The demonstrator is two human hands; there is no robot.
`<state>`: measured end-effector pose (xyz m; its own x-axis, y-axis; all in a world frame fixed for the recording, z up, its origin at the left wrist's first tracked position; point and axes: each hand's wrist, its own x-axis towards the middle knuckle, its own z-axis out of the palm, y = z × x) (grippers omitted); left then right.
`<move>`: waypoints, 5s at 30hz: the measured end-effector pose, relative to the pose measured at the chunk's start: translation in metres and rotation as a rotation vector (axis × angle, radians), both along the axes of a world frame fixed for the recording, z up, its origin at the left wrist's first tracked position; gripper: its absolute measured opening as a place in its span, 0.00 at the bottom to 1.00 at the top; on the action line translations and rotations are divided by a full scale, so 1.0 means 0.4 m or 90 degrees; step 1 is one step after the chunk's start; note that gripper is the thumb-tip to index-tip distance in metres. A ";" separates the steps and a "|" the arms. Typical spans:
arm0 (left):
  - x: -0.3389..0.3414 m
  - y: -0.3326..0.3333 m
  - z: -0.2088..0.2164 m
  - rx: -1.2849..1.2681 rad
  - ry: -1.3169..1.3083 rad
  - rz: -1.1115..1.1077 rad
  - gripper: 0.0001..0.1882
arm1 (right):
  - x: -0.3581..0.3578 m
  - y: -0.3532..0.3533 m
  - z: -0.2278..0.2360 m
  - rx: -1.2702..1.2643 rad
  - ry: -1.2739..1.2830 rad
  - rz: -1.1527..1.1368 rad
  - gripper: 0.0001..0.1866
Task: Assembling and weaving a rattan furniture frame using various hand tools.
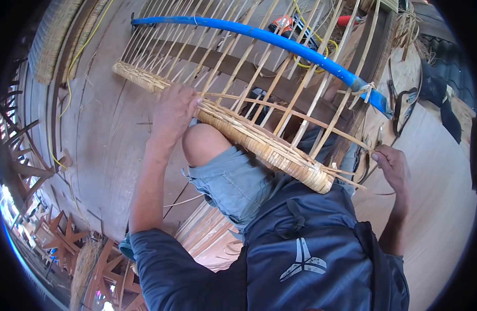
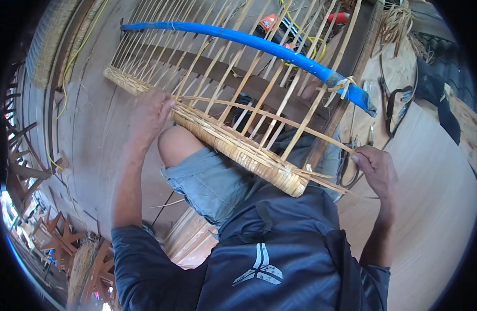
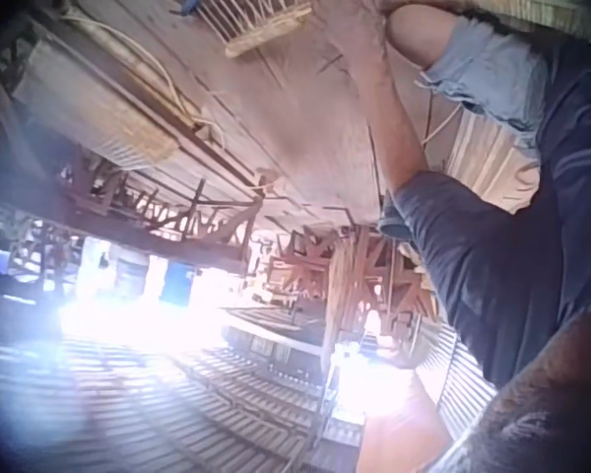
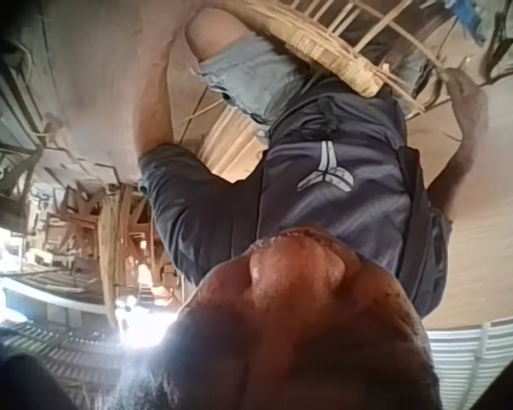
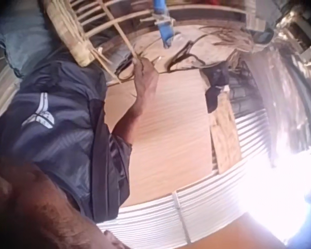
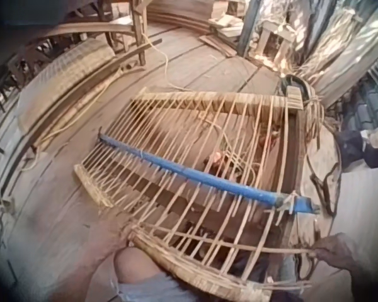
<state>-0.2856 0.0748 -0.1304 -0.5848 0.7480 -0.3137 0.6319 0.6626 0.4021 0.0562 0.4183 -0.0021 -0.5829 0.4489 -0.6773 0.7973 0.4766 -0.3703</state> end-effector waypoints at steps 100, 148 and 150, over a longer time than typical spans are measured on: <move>0.754 0.282 0.153 0.271 -0.011 0.041 0.11 | 0.182 -0.120 -0.223 -0.704 0.689 -0.043 0.05; 0.646 0.323 0.202 0.282 -0.379 0.310 0.09 | -0.104 -0.145 -0.241 -0.429 0.711 0.076 0.09; 0.641 0.318 0.195 0.288 -0.405 0.304 0.09 | -0.077 -0.127 -0.221 -0.341 0.752 0.108 0.10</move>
